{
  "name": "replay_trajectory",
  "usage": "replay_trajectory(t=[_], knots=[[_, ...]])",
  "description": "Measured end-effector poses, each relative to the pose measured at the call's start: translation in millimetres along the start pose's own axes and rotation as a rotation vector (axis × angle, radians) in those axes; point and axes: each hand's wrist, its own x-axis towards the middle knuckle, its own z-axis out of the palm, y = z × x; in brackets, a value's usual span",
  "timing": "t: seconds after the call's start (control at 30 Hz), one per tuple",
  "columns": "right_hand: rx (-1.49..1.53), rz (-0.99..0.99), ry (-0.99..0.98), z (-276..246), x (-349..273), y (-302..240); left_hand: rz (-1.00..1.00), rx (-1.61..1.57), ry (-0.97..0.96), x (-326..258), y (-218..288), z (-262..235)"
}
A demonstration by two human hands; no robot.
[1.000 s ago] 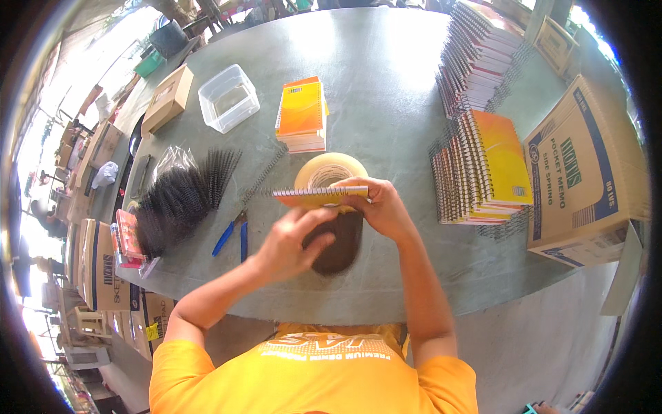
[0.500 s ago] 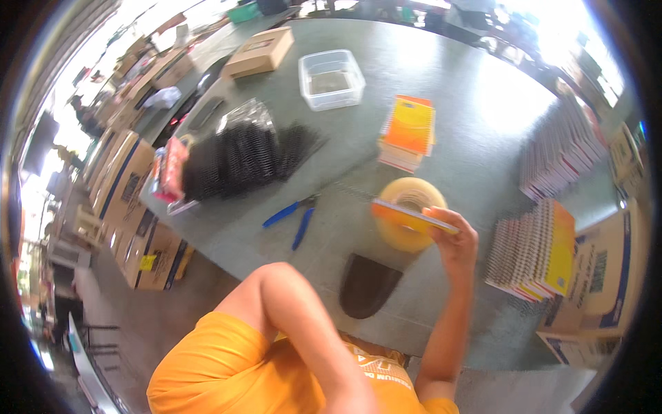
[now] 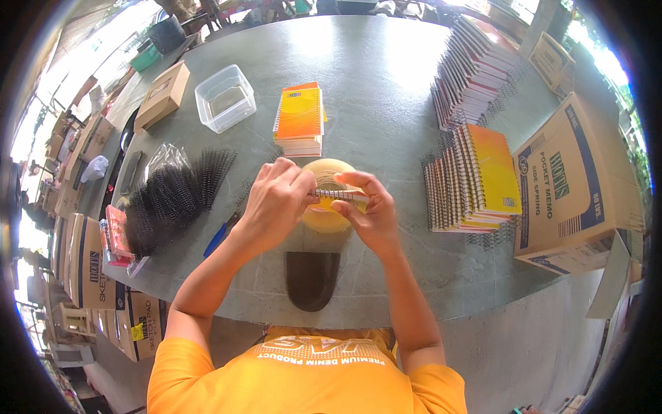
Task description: The person inserts a spiral coil into the punched holes of small yellow notebooks by hand and uses a specialized tool to crimp the ends of the coil.
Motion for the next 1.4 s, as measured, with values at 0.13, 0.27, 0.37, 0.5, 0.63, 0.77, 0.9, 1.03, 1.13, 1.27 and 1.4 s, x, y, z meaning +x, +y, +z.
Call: replay_trajectory(t=[0.13, 0.27, 0.37, 0.5, 0.63, 0.77, 0.9, 1.03, 1.13, 1.27, 1.4], knots=[[-0.022, -0.028, -0.060, -8.6, -3.5, 17.4, 0.079, -0.042, 0.235, 2.8, 7.2, 9.8], [0.053, -0.102, 0.000, -1.0, -1.4, 7.9, 0.066, 0.011, 0.066, -4.3, -10.7, 18.1], [-0.001, -0.070, -0.067, -13.9, -3.3, 17.5, 0.041, -0.048, 0.133, 1.0, 1.0, 13.6], [0.023, -0.062, -0.027, -10.6, -3.1, 6.2, 0.075, -0.070, 0.198, 5.1, 3.3, 14.1], [-0.041, -0.169, -0.010, -10.7, -2.0, 7.0, 0.047, -0.094, 0.112, 3.7, -0.4, 16.0], [-0.076, -0.139, -0.048, -22.6, -1.4, 12.9, 0.066, -0.097, 0.171, 9.1, 5.8, 11.9], [-0.191, -0.062, 0.073, -15.9, -2.1, 3.5, 0.074, -0.129, 0.107, 6.2, -2.7, 21.0], [-0.507, -0.023, 0.003, -30.7, -1.3, 5.1, 0.076, -0.165, 0.115, 12.9, 5.7, 18.2], [-0.561, -0.003, 0.001, -34.2, -1.7, 8.6, 0.120, -0.215, 0.109, 17.2, 4.6, 25.6], [-0.559, -0.076, 0.011, -34.7, -1.9, 10.8, 0.178, -0.293, 0.213, 25.5, 19.5, 29.7], [-0.540, -0.078, 0.040, -33.1, -3.6, 11.2, 0.229, -0.382, 0.160, 29.5, 28.8, 36.1]])
